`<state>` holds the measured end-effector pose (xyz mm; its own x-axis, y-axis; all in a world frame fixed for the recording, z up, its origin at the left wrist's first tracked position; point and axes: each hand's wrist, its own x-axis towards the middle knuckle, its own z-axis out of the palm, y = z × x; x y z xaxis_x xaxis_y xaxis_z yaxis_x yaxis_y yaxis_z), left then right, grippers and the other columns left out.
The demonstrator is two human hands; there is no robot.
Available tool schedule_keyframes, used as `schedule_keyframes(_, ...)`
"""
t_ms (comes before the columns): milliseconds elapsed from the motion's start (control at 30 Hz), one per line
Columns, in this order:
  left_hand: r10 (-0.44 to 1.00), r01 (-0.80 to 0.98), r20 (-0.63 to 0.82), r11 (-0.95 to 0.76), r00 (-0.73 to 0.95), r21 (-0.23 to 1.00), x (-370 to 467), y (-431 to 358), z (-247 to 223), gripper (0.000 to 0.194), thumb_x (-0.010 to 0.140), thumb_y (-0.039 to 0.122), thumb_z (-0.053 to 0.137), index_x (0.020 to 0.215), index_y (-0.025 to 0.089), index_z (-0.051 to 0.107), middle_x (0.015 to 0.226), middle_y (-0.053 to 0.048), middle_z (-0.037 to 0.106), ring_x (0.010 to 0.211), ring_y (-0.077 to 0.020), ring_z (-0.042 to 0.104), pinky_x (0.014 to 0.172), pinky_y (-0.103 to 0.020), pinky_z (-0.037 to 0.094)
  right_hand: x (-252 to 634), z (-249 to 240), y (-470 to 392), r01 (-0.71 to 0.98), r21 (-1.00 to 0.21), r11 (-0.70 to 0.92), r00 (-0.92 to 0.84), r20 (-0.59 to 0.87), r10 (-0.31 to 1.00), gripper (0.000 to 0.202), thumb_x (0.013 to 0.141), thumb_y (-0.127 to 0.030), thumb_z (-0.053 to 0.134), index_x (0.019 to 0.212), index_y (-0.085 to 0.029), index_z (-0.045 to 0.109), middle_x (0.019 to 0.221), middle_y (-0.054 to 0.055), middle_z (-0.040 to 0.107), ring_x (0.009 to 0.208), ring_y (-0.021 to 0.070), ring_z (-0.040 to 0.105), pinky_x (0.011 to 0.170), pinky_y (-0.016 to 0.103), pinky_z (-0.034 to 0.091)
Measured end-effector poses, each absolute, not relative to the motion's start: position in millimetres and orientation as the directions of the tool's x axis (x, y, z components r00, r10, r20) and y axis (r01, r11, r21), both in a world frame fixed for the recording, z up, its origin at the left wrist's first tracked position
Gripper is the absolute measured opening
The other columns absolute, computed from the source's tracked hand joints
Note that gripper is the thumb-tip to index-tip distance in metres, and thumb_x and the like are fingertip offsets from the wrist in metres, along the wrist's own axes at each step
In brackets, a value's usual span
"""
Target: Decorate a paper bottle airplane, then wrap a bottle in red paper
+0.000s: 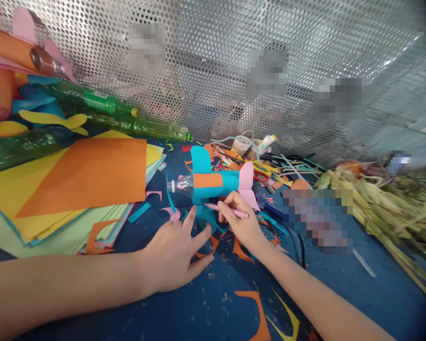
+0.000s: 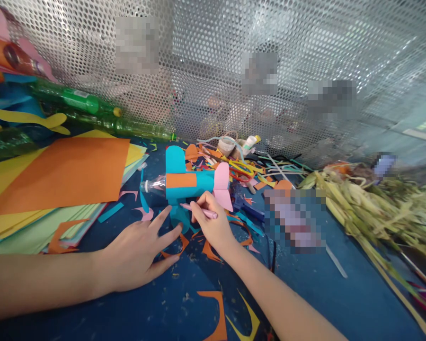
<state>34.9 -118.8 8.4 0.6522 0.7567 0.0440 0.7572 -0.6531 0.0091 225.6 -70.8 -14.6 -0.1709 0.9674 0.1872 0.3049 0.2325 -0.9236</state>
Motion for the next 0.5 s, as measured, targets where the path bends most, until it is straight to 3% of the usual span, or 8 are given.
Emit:
schedule_keyframes(267, 0.758, 0.758, 0.041, -0.652, 0.652, 0.003, 34.9, -118.2, 8.0, 0.051, 0.091, 0.05, 0.035, 0.133, 0.023, 0.047, 0.137, -0.028, 0.04, 0.095, -0.0383, 0.064, 0.079, -0.052, 0.05, 225.7, -10.8, -72.8, 0.264, -0.939, 0.222, -0.14, 0.191, 0.972, 0.024, 0.09, -0.032, 0.05, 0.071, -0.022, 0.039, 0.052, -0.007, 0.051, 0.044, 0.0084, 0.043, 0.047, 0.022, 0.034)
schedule_keyframes(500, 0.755, 0.755, 0.057, -0.655, 0.654, 0.014, 34.7, -117.4, 5.2, 0.051, 0.09, 0.051, 0.035, 0.132, 0.023, 0.046, 0.137, -0.028, 0.04, 0.096, -0.0381, 0.064, 0.078, -0.051, 0.051, 224.2, -11.0, -75.1, 0.272, -0.931, 0.244, -0.212, 0.189, 0.959, 0.025, 0.09, -0.031, 0.05, 0.071, -0.022, 0.038, 0.052, -0.006, 0.051, 0.048, 0.0101, 0.047, 0.052, 0.023, 0.038)
